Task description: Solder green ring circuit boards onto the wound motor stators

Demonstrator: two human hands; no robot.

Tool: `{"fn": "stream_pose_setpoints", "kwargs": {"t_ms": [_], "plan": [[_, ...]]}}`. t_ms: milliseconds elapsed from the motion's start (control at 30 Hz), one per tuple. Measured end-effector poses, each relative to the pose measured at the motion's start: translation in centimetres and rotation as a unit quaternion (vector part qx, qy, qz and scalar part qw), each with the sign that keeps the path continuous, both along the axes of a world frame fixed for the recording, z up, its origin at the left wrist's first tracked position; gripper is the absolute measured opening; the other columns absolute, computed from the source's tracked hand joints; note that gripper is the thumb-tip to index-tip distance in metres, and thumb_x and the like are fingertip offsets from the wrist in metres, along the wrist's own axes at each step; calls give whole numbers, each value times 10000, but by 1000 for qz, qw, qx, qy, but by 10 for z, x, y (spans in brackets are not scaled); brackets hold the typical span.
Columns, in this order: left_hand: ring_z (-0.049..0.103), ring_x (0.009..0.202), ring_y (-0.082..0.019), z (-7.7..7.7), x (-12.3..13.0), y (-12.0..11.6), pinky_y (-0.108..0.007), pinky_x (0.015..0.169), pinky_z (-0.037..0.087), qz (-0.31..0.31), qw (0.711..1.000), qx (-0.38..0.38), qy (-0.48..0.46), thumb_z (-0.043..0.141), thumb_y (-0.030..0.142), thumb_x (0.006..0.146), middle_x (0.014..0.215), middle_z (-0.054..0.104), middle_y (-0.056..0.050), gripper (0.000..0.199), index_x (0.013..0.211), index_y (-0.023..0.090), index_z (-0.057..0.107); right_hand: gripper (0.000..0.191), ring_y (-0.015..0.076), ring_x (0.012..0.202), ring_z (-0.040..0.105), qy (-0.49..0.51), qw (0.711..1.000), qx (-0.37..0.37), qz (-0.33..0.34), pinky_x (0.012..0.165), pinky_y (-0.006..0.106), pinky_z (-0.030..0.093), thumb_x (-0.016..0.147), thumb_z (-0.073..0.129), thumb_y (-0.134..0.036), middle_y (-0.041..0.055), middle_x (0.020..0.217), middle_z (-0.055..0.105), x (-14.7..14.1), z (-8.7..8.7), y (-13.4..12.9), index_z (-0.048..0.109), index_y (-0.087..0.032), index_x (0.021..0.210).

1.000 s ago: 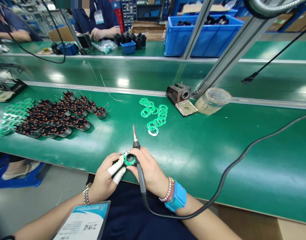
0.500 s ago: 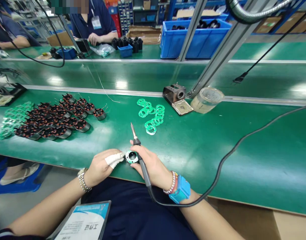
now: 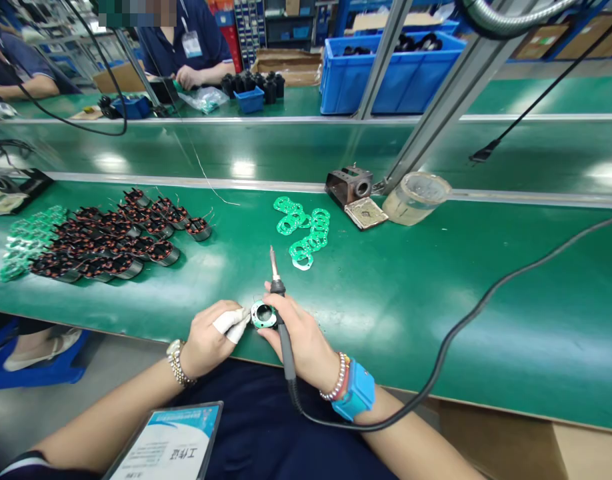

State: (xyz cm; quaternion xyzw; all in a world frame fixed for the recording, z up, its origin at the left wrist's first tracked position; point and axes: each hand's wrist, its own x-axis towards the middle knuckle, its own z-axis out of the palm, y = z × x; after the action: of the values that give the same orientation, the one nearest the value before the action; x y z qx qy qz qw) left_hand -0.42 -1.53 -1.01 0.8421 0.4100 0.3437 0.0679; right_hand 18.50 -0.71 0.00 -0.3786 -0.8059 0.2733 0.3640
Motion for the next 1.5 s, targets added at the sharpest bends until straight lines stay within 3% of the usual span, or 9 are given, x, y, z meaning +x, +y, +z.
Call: {"fn": "stream_pose_setpoints", "kwargs": {"t_ms": [167, 300, 367, 533, 733, 933, 1133, 1333, 1500], "plan": [[604, 842, -201, -11, 12, -20, -356, 783, 511, 48, 997, -57, -14, 434, 110, 821, 902, 630, -108, 242, 1031, 156, 546, 379, 215, 1169, 496, 0, 1000, 4, -24, 940, 378, 454, 812, 532, -146, 186, 1251, 496, -2, -4, -4, 389, -176, 1162], [510, 1120, -243, -9, 13, -23, -409, 922, 457, 55, 991, -108, -51, 433, 123, 824, 1193, 525, -159, 262, 1074, 156, 506, 364, 194, 1174, 493, 13, 999, -10, 33, 946, 351, 448, 817, 507, -127, 164, 1282, 477, 1, -3, 3, 376, -190, 1151], [490, 1160, -237, -4, 12, -22, -400, 937, 452, 47, 984, -149, -81, 438, 131, 825, 1256, 496, -152, 223, 1037, 168, 496, 392, 205, 1184, 482, 7, 999, -15, 49, 952, 362, 441, 797, 529, -127, 158, 1293, 470, 3, 0, 6, 370, -192, 1149], [630, 949, -185, 3, 5, -19, -319, 822, 526, 18, 976, -191, -108, 452, 157, 838, 1022, 659, -81, 267, 1103, 186, 466, 449, 235, 1153, 501, -12, 1000, 0, 21, 933, 387, 448, 758, 613, -187, 157, 1295, 465, 7, 2, 3, 384, -208, 1144], [651, 807, -178, 3, -5, -2, -325, 745, 535, -61, 998, -19, -2, 479, 177, 850, 869, 686, -63, 197, 1032, 183, 555, 434, 210, 1147, 510, -2, 999, -9, 48, 918, 335, 457, 766, 612, -183, 162, 1317, 444, 9, 0, 1, 389, -199, 1139], [635, 817, -167, 10, -8, 5, -308, 717, 527, -107, 993, -1, 43, 462, 189, 863, 875, 682, -71, 175, 997, 166, 573, 440, 211, 1151, 510, -4, 999, -15, 46, 924, 338, 454, 756, 625, -183, 171, 1299, 463, 10, 1, 1, 395, -189, 1132], [624, 733, -162, 11, -2, 3, -290, 656, 518, -76, 996, -31, 17, 469, 169, 847, 816, 677, -73, 155, 912, 157, 610, 417, 209, 1127, 530, 3, 999, -2, 39, 911, 334, 468, 774, 599, -179, 166, 1306, 458, 8, 0, -1, 395, -195, 1137], [590, 579, -135, 8, 9, 2, -251, 547, 501, 65, 990, -108, -58, 517, 198, 803, 645, 628, -34, 127, 733, 159, 617, 377, 211, 1168, 497, 7, 999, 14, 37, 933, 339, 458, 803, 549, -157, 176, 1289, 472, 9, -1, -4, 400, -177, 1149], [617, 828, -185, 8, 6, -9, -324, 747, 522, 36, 993, -111, -31, 449, 122, 819, 923, 653, -98, 224, 986, 154, 595, 370, 213, 1138, 526, 3, 1000, -10, -1, 901, 330, 489, 807, 549, -170, 166, 1279, 486, 8, -2, -5, 405, -182, 1149]]}}
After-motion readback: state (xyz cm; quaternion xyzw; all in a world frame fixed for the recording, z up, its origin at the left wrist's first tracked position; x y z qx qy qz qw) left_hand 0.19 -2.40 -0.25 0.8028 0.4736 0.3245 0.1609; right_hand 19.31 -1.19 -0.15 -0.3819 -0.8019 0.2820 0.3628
